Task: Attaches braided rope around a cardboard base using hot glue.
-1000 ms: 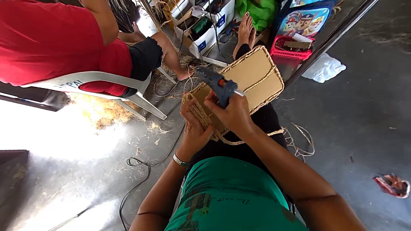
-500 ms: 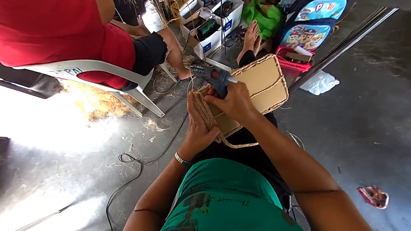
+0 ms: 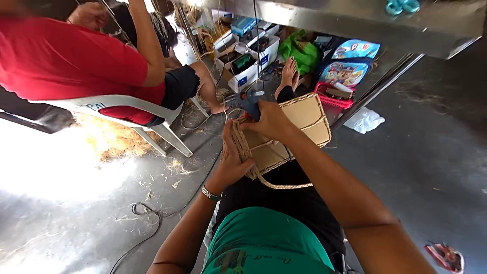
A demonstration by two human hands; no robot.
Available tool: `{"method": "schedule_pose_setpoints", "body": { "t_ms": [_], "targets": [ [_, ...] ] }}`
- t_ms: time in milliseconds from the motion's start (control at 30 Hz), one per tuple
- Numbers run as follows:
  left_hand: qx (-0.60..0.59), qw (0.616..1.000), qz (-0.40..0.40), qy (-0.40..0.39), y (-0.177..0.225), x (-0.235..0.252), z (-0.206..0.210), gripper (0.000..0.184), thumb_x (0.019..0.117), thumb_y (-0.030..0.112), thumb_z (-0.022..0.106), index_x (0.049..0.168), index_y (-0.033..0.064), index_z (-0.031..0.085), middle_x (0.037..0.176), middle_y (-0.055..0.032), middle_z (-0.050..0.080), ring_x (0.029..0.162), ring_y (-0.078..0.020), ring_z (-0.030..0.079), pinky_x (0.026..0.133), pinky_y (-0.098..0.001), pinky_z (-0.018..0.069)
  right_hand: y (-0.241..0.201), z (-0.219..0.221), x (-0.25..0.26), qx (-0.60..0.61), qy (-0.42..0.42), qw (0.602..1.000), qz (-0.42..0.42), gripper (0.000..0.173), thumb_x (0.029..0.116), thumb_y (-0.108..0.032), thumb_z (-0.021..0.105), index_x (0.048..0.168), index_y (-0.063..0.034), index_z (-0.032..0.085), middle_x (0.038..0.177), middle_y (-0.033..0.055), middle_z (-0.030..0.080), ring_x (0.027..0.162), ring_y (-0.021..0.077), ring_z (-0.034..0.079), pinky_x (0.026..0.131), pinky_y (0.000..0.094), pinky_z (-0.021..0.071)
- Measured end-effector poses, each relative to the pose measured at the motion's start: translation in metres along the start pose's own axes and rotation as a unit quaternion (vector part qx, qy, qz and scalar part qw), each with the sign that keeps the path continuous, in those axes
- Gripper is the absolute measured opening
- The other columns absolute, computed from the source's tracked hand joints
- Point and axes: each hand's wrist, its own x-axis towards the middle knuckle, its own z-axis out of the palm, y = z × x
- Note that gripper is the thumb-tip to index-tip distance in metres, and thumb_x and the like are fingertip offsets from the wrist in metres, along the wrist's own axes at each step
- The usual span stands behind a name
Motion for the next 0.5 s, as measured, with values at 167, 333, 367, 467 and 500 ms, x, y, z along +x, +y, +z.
{"method": "schedule_pose_setpoints", "body": {
  "t_ms": [167,333,367,467,500],
  "targets": [
    [-0.03,0.999,0.037,-0.007,-0.01,0.014,-0.004,0.127,0.0756,0.033,0.081,0.163,0.0068,-0.007,0.169,-0.0216,0.009,0.155,-0.0265,0.024,0.123,-0.0452,0.0316,0.008,-0.006,0.004,0.065,-0.005,0.997,0.041,0.048,0.0856,-0.031,0.085,0.118,-0.0009,0.066,0.093,0.0157,0.071,0.075,0.026,0.071,0.072,0.0477,0.0621],
    [-0.039,0.997,0.067,-0.013,-0.013,0.024,-0.008,0.125,0.0733,0.028,0.081,0.161,0.0007,-0.003,0.167,-0.0238,0.013,0.153,-0.0251,0.026,0.122,-0.0415,0.0333,-0.006,-0.01,0.01,0.003,-0.03,0.996,0.08,0.055,0.0869,-0.036,0.083,0.121,0.0021,0.064,0.106,0.02,0.069,0.093,0.0301,0.068,0.089,0.0501,0.056],
    [-0.035,0.997,0.068,-0.017,-0.012,0.023,-0.009,0.124,0.0736,0.028,0.081,0.161,0.0003,-0.002,0.167,-0.0238,0.014,0.153,-0.0245,0.026,0.122,-0.0406,0.0333,-0.008,-0.01,0.009,-0.007,-0.032,0.996,0.08,0.055,0.0869,-0.036,0.084,0.122,0.0019,0.064,0.106,0.0202,0.069,0.094,0.0306,0.069,0.089,0.0502,0.056],
    [-0.028,0.997,0.068,-0.024,-0.013,0.02,-0.011,0.123,0.0746,0.03,0.08,0.161,0.0001,-0.002,0.168,-0.0224,0.014,0.154,-0.023,0.025,0.122,-0.0396,0.0321,-0.01,-0.01,0.009,-0.029,-0.035,0.997,0.068,0.054,0.0864,-0.037,0.084,0.121,0.0004,0.066,0.108,0.0192,0.069,0.102,0.0302,0.068,0.095,0.0497,0.0538],
    [-0.03,0.997,0.067,-0.026,-0.013,0.019,-0.012,0.123,0.0745,0.029,0.08,0.161,0.0004,-0.003,0.168,-0.0221,0.014,0.154,-0.0223,0.025,0.122,-0.0392,0.0322,-0.012,-0.01,0.01,-0.044,-0.038,0.997,0.06,0.055,0.0867,-0.038,0.083,0.122,0.0001,0.065,0.11,0.0193,0.07,0.105,0.0307,0.067,0.098,0.0498,0.0527]
  ]
}}
